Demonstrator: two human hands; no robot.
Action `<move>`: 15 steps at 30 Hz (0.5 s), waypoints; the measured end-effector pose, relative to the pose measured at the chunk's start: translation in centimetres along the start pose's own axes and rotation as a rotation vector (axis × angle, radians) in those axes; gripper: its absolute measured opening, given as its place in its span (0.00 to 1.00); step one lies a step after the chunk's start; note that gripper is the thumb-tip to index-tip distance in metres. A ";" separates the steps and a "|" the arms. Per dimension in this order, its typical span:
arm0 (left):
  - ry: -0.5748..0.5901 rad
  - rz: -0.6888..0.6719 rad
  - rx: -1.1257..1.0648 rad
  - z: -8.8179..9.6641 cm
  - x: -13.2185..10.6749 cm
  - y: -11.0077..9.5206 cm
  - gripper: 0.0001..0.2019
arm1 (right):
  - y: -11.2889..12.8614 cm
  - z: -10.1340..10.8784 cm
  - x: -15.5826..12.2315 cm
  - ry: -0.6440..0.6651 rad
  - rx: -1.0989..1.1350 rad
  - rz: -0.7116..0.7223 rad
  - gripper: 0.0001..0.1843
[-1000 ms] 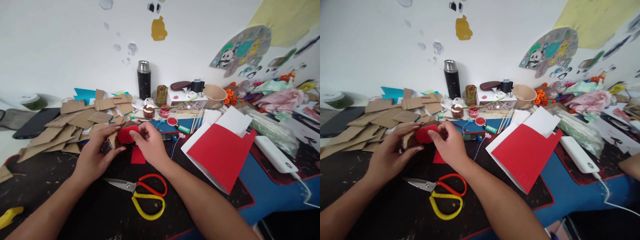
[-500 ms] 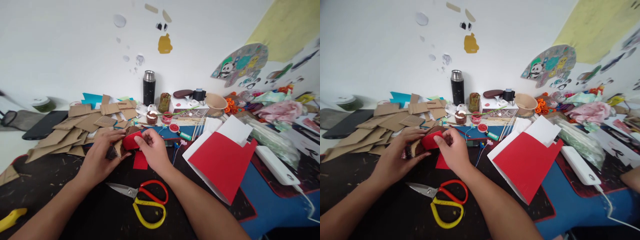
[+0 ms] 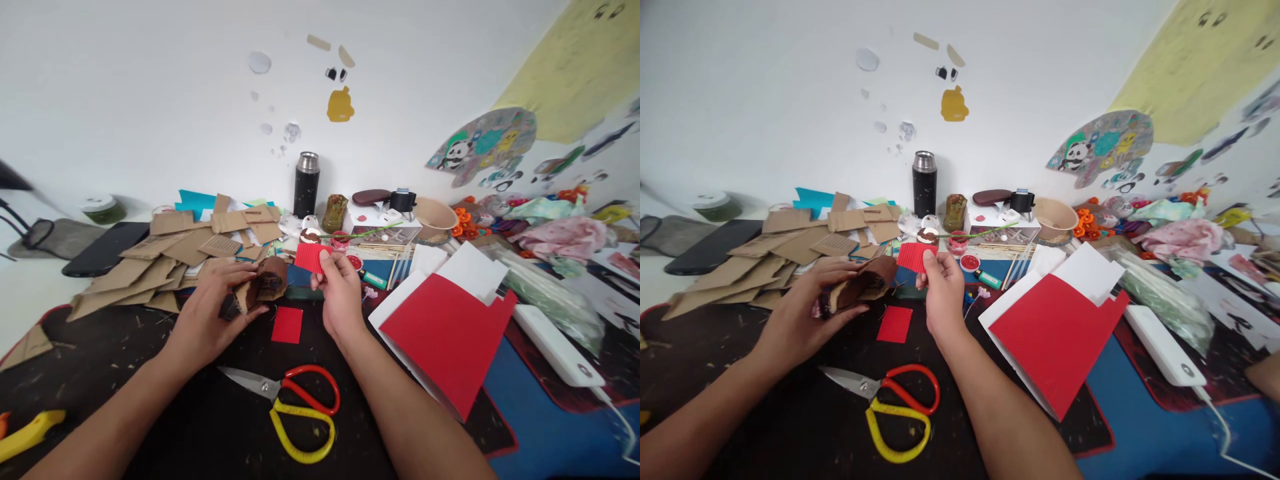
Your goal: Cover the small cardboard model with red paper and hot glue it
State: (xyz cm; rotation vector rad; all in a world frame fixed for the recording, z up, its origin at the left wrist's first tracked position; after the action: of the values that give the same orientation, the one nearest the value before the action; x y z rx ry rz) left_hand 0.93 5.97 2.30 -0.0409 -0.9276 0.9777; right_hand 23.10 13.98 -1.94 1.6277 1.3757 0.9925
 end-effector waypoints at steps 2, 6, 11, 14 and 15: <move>-0.006 -0.003 -0.005 0.1 0.0 0.0 0.21 | -0.2 -0.1 -0.1 0.007 0.018 -0.005 0.30; -0.021 -0.010 -0.012 0.2 0.0 -0.1 0.21 | -0.3 -0.6 -0.5 0.038 0.035 -0.003 0.29; -0.024 -0.007 -0.009 0.2 -0.1 -0.1 0.20 | -0.4 -0.7 -0.5 0.044 0.023 -0.015 0.29; -0.032 -0.010 -0.003 0.3 -0.1 -0.1 0.21 | -0.5 -0.7 -0.4 0.049 0.034 -0.022 0.29; -0.034 -0.010 0.000 0.3 -0.1 -0.1 0.21 | -0.5 -0.8 -0.4 0.050 0.037 -0.024 0.29</move>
State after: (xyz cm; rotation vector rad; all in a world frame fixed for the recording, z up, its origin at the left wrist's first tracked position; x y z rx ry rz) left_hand 0.82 5.73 2.47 -0.0199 -0.9579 0.9711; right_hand 22.18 13.66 -2.11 1.6195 1.4515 1.0056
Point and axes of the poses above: each hand's wrist, its own x-axis towards the middle knuckle, its own z-axis out of the back of the hand, y = z × x, the point moved 8 cm from there along x, towards the middle knuckle, and after that the axes turned 2 degrees about z, right-handed, at the moved point
